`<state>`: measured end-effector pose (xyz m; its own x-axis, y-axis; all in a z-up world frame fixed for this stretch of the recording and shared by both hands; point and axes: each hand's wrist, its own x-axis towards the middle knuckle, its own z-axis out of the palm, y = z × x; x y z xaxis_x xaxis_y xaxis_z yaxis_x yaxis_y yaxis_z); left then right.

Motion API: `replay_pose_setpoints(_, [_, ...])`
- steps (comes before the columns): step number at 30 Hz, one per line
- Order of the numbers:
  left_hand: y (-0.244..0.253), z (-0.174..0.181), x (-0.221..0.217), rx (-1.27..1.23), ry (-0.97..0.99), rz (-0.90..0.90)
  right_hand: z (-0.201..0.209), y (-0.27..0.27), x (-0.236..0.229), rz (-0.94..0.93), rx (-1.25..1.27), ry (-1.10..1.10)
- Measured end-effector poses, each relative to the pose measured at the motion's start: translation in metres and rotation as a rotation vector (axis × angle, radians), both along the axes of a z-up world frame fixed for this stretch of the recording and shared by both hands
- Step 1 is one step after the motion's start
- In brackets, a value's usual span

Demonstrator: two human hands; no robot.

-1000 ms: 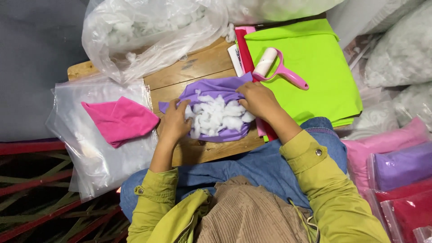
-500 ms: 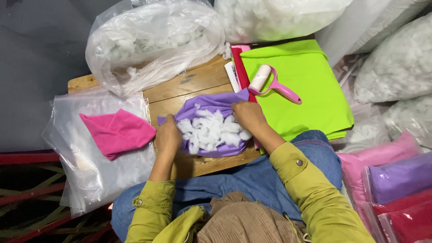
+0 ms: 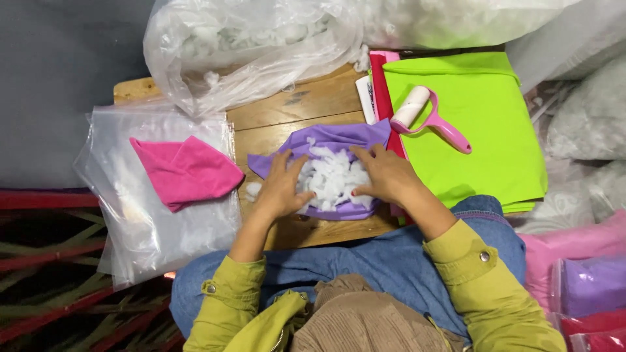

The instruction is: Cleaning fabric pieces with a lint roller and then stuffing a purple fabric pouch with white fiberfill stuffing.

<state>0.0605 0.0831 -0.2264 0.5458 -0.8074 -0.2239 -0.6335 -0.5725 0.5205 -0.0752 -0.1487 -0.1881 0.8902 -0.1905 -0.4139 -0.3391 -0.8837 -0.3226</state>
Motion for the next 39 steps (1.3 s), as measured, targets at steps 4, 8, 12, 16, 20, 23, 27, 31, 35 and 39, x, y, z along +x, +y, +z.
replay_pose_setpoints(4, [-0.015, -0.01, -0.023, 0.061, 0.02, -0.036, -0.036, 0.021, -0.004, -0.025, 0.029, 0.078])
replay_pose_setpoints(8, [-0.029, -0.052, -0.041, 0.064, -0.009, -0.127, -0.078, 0.036, 0.005, 0.116, -0.174, -0.33])
replay_pose_setpoints(12, [-0.021, -0.051, -0.042, 0.059, -0.14, -0.217, -0.111, 0.044, 0.005, 0.27, -0.362, -0.473])
replay_pose_setpoints(16, [-0.009, -0.018, -0.013, 0.045, 0.013, -0.168, -0.047, 0.015, 0.006, 0.186, 0.008, -0.195])
replay_pose_setpoints(20, [-0.008, 0.019, 0.006, 0.027, -0.121, -0.17, -0.01, 0.004, 0.021, 0.096, 0.171, -0.228])
replay_pose_setpoints(23, [-0.006, -0.017, -0.006, 0.117, -0.281, -0.207, -0.041, 0.024, 0.024, 0.211, 0.137, -0.166])
replay_pose_setpoints(27, [-0.018, -0.035, -0.02, 0.119, -0.504, -0.258, -0.111, 0.047, 0.007, 0.528, -0.238, -0.383])
replay_pose_setpoints(31, [-0.025, -0.07, -0.021, -0.137, -0.654, -0.357, -0.12, 0.04, 0.008, 0.449, -0.421, -0.7])
replay_pose_setpoints(35, [-0.023, -0.093, -0.005, -0.08, -0.591, -0.377, -0.104, 0.029, 0.011, 0.353, -0.271, -0.498])
replay_pose_setpoints(39, [-0.001, 0.0, 0.025, -0.11, -0.067, -0.242, 0.011, -0.004, 0.01, 0.261, 0.331, -0.175])
